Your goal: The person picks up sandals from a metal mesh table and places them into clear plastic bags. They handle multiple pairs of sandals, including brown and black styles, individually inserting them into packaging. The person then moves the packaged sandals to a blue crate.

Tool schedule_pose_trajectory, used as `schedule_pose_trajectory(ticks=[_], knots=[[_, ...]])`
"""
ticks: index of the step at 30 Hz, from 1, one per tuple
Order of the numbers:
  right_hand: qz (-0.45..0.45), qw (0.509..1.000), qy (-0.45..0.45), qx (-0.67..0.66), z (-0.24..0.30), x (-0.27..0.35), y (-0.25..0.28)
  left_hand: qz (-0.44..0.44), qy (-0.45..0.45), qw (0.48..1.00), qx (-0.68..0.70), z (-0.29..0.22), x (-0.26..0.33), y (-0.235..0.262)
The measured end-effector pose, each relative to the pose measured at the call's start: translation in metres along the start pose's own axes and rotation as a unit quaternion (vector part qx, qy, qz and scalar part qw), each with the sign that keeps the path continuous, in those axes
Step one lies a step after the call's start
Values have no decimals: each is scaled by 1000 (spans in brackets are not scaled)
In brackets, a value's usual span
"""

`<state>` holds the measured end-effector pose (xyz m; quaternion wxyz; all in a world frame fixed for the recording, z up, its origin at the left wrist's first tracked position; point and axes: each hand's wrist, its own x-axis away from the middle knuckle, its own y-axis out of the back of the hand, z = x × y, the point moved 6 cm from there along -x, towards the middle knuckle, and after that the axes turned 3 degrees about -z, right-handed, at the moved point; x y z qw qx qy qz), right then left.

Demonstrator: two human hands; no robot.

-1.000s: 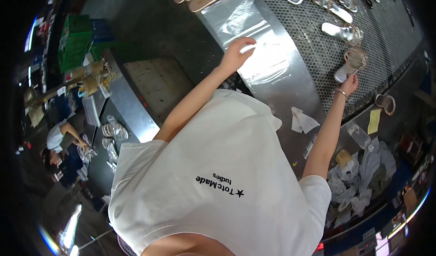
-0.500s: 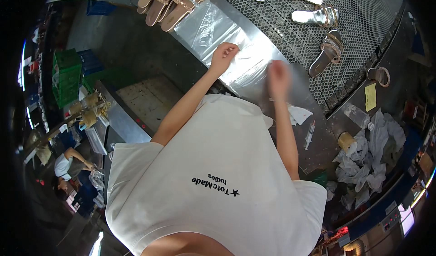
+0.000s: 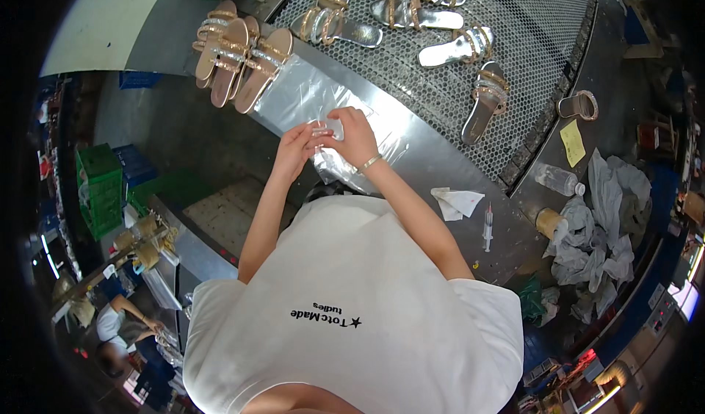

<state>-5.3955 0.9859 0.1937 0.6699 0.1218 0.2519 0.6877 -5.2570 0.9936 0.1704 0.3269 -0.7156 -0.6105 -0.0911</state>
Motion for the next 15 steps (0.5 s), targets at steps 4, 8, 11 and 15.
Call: schedule_pose_trajectory(ticks=[4,8,11,15], knots=[[53,996,-59,-34,8,3,1,-63,-12,997,-42,-3,-2,5],[96,972,-164,-135,4,-3,-4,-116,-30,992,32,3,-10,8],[54,967,-195,-157,-27,-14,4,-96,-12,964,248,-3,-13,5],[96,960,-217,-146,-77,-35,12,0,37,850,525,-40,-8,-22]])
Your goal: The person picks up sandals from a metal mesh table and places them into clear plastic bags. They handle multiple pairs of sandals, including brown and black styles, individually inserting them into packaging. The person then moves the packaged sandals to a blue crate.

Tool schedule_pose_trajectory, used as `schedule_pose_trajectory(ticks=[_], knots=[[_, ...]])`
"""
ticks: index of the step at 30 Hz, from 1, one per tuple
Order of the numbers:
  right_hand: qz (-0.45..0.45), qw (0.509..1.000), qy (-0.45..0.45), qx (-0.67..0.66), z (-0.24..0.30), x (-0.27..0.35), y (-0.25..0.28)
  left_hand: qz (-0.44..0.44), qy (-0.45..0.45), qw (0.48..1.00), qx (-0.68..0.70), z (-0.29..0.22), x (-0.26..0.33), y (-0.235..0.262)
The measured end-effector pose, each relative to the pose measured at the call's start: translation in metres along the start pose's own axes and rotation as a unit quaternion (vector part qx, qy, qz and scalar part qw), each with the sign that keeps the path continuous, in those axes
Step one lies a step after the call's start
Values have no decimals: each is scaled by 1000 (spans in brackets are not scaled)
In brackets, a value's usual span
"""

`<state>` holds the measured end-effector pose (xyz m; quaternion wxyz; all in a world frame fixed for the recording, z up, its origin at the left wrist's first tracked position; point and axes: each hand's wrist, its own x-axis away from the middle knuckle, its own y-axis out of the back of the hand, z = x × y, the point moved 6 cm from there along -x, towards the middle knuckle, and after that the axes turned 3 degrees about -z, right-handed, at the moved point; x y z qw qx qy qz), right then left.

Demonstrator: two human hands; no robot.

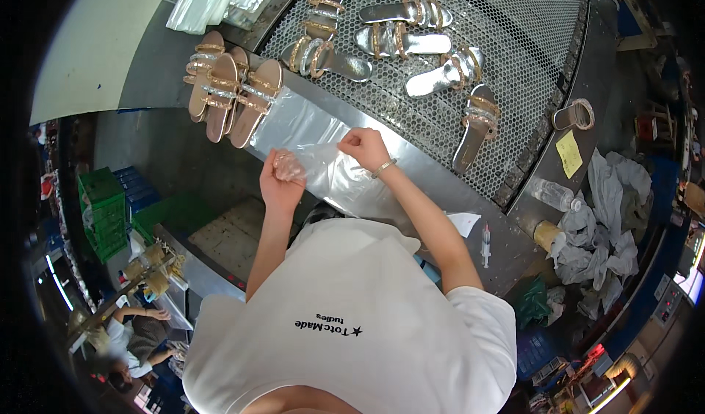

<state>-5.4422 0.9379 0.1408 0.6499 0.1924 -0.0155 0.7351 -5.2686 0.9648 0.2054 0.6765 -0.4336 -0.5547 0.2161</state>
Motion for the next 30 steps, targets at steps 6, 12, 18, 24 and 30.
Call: schedule_pose_trajectory(ticks=[6,12,18,24,30], knots=[[-119,988,36,91,19,-95,102,-70,-103,947,-295,-17,6,-25],[-227,862,-47,450,-25,-178,185,-38,-110,925,-361,-41,6,-5],[-106,738,49,665,6,-174,181,-110,-92,925,-352,-38,2,24],[-95,851,240,458,89,-55,139,-132,32,971,-199,3,-24,74],[94,892,140,420,32,74,67,-166,9,948,-271,20,-60,123]])
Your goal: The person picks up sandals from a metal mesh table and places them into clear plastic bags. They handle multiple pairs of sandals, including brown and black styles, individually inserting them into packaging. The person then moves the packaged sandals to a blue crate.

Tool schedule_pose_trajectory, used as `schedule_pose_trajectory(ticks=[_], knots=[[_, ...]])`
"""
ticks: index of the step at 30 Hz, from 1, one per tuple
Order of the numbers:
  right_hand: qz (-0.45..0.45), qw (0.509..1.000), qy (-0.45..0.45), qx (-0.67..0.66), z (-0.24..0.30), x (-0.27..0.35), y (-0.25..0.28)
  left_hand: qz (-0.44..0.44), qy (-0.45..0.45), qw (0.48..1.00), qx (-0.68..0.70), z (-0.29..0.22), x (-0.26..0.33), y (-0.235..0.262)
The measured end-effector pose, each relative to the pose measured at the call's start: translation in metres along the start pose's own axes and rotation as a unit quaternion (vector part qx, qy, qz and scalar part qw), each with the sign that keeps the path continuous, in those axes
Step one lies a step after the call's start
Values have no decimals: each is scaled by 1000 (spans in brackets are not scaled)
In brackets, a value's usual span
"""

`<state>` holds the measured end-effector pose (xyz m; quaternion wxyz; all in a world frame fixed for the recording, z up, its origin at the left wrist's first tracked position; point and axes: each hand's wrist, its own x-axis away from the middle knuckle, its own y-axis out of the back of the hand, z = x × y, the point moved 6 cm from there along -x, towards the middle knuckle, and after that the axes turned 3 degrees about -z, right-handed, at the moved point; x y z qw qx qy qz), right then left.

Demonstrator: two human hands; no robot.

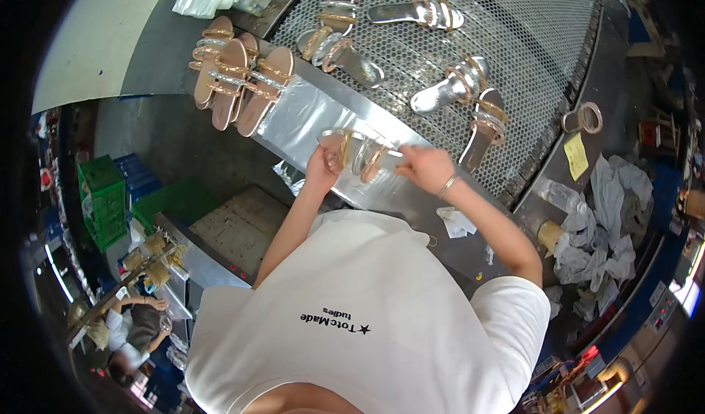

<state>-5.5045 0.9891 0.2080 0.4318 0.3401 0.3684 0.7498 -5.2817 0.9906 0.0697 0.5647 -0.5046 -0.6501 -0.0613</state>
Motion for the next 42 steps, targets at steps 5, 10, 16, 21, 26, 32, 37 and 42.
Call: schedule_pose_trajectory(ticks=[5,10,16,21,26,32,37,42], knots=[[18,995,-88,33,-7,43,-50,-4,-235,906,-353,-18,31,-28],[68,984,-158,-53,13,47,-50,255,-489,540,-636,1,101,-96],[-106,701,-324,-626,-4,34,-92,349,-482,317,-739,28,165,-124],[-176,770,-218,-574,11,17,-60,188,-500,706,-465,-51,130,-123],[-57,897,-48,-435,7,-16,-13,186,-146,967,-90,-47,73,-111],[-231,867,-425,120,-149,-27,41,152,-83,985,-5,-45,75,-98],[-297,888,-343,71,-164,-38,84,125,-109,986,-25,-54,90,-74],[-362,901,-67,-231,-77,-27,108,111,-58,991,-45,-35,65,-36]])
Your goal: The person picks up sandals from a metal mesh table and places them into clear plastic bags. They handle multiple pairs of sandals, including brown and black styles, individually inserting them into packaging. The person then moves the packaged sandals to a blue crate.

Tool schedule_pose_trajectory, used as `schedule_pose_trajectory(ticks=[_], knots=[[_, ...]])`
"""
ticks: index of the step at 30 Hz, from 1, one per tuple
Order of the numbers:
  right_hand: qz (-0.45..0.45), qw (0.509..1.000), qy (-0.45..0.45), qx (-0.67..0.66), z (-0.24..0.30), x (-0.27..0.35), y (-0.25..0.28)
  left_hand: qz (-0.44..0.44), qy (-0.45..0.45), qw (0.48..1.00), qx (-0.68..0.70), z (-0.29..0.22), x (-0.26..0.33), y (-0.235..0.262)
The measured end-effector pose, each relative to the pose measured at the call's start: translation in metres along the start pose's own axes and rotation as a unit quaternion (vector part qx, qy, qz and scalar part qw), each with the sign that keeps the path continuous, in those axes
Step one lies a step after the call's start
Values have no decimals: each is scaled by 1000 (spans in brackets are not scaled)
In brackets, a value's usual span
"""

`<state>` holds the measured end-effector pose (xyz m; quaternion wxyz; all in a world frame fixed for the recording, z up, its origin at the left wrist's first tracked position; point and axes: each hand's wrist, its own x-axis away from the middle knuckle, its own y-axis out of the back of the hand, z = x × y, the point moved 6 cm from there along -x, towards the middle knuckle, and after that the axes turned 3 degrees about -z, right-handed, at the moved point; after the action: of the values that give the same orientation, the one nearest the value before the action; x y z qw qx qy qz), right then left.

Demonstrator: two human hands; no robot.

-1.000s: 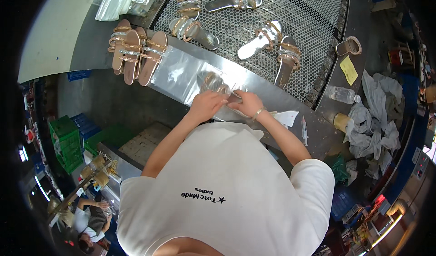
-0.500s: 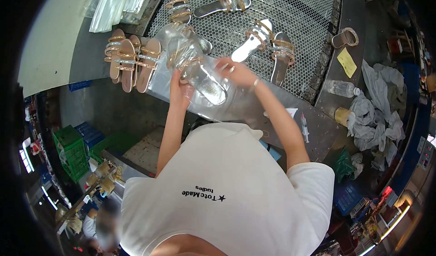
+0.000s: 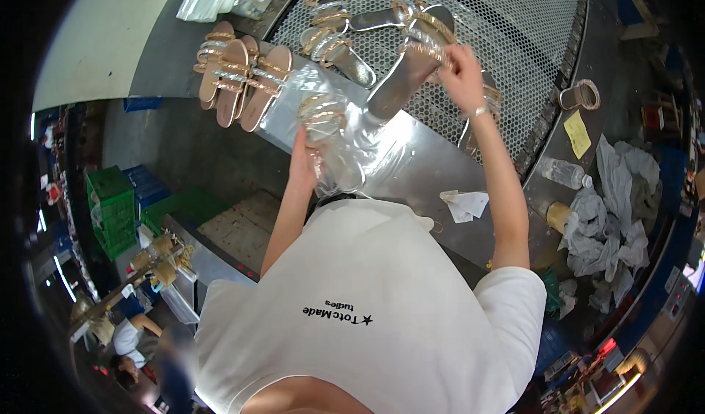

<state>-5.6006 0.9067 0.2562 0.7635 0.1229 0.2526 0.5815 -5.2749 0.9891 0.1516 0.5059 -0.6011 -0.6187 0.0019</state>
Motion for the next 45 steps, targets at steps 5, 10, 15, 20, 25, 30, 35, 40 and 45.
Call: schedule_pose_trajectory(ticks=[5,10,15,20,25,30,35,40,45], knots=[[91,935,-89,-332,48,79,-84,-40,0,998,-38,21,21,-1],[84,963,-40,-254,71,120,-126,-5,-270,927,-260,-40,93,-47],[145,947,-44,-283,95,143,-173,-95,-397,845,-344,-54,142,-37],[273,881,-33,-385,131,155,-214,-200,-396,866,-230,-71,165,28],[411,864,-29,-289,136,161,-195,-339,-432,826,-131,-105,269,176],[315,937,-105,-108,23,184,-149,18,-634,573,518,-127,357,242],[251,951,-165,-71,-23,208,-132,24,-432,826,362,-101,201,144],[205,957,-197,-62,-31,212,-122,-26,-324,798,-507,10,47,8],[145,963,-219,-54,-40,218,-99,29,-389,621,-680,68,1,-8]])
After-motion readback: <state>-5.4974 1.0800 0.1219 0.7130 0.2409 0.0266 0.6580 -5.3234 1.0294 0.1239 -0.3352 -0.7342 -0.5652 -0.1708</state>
